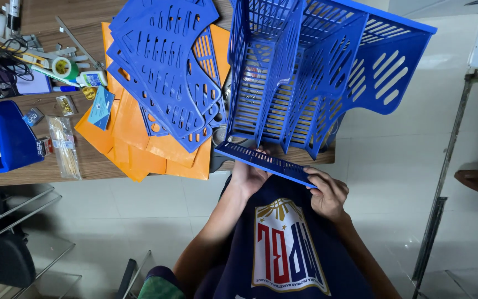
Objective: Assemble a blue plastic multi-compartment file organizer.
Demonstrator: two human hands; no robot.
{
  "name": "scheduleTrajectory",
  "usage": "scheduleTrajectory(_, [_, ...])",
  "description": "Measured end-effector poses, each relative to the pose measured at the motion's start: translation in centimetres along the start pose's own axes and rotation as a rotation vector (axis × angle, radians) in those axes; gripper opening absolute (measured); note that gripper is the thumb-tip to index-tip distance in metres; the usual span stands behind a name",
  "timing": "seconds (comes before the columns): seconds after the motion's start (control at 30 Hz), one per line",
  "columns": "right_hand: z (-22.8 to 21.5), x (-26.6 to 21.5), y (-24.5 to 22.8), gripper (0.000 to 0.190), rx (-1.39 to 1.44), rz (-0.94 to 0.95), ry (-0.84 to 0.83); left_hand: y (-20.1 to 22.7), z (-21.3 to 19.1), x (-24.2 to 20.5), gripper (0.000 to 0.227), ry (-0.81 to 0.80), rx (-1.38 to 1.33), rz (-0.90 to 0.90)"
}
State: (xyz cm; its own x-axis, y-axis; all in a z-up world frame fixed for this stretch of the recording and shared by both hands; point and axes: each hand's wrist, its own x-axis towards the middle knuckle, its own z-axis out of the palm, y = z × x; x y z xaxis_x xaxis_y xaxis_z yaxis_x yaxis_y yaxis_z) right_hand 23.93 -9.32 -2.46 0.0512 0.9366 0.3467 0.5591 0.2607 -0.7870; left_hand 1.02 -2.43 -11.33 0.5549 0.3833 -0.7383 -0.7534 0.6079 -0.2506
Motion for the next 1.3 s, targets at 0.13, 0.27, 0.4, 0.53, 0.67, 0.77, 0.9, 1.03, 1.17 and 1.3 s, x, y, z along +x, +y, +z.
scheduleTrajectory(0.13, [-0.2,0.6,-0.4,0.033,-0.054,-0.066,0.012,-0.3,1.4,-0.6,0.021,0.098,0.012,0.036])
scheduleTrajectory(0.27, [-0.5,0.9,-0.7,0.033,-0.051,-0.061,0.024,-0.6,1.6,-0.7,0.018,0.191,0.077,0.093])
scheduleTrajectory(0.4, [-0.5,0.4,-0.7,0.033,-0.052,-0.058,0.025,-0.6,1.8,-1.0,0.015,0.211,0.098,0.124])
scheduleTrajectory(0.53, [-0.4,0.5,-0.7,0.036,-0.060,-0.069,0.045,-0.7,2.0,-1.2,0.016,0.253,0.090,0.112])
scheduleTrajectory(0.67, [-0.4,0.8,-0.7,0.037,-0.080,-0.070,0.048,-0.6,1.8,-1.1,0.017,0.255,0.120,0.125])
scheduleTrajectory(0.77, [-0.4,1.0,-0.7,0.038,-0.077,-0.055,0.061,-0.6,1.1,-0.7,0.018,0.255,0.115,0.121])
scheduleTrajectory(0.9, [-0.3,0.7,-0.5,0.038,-0.081,-0.016,0.072,-0.3,-1.4,0.4,0.022,0.196,0.030,0.091])
scheduleTrajectory(1.03, [-0.3,1.0,-0.7,0.039,-0.095,0.005,0.070,-0.3,-0.7,0.2,0.024,0.164,-0.010,0.057])
scheduleTrajectory(1.17, [-0.1,0.5,-0.5,0.041,-0.075,0.054,0.069,-0.8,1.0,-0.4,0.020,0.128,0.072,0.116])
scheduleTrajectory(1.3, [0.1,0.3,-0.7,0.040,-0.053,0.078,0.079,-1.7,1.3,0.0,0.015,0.299,0.187,0.070])
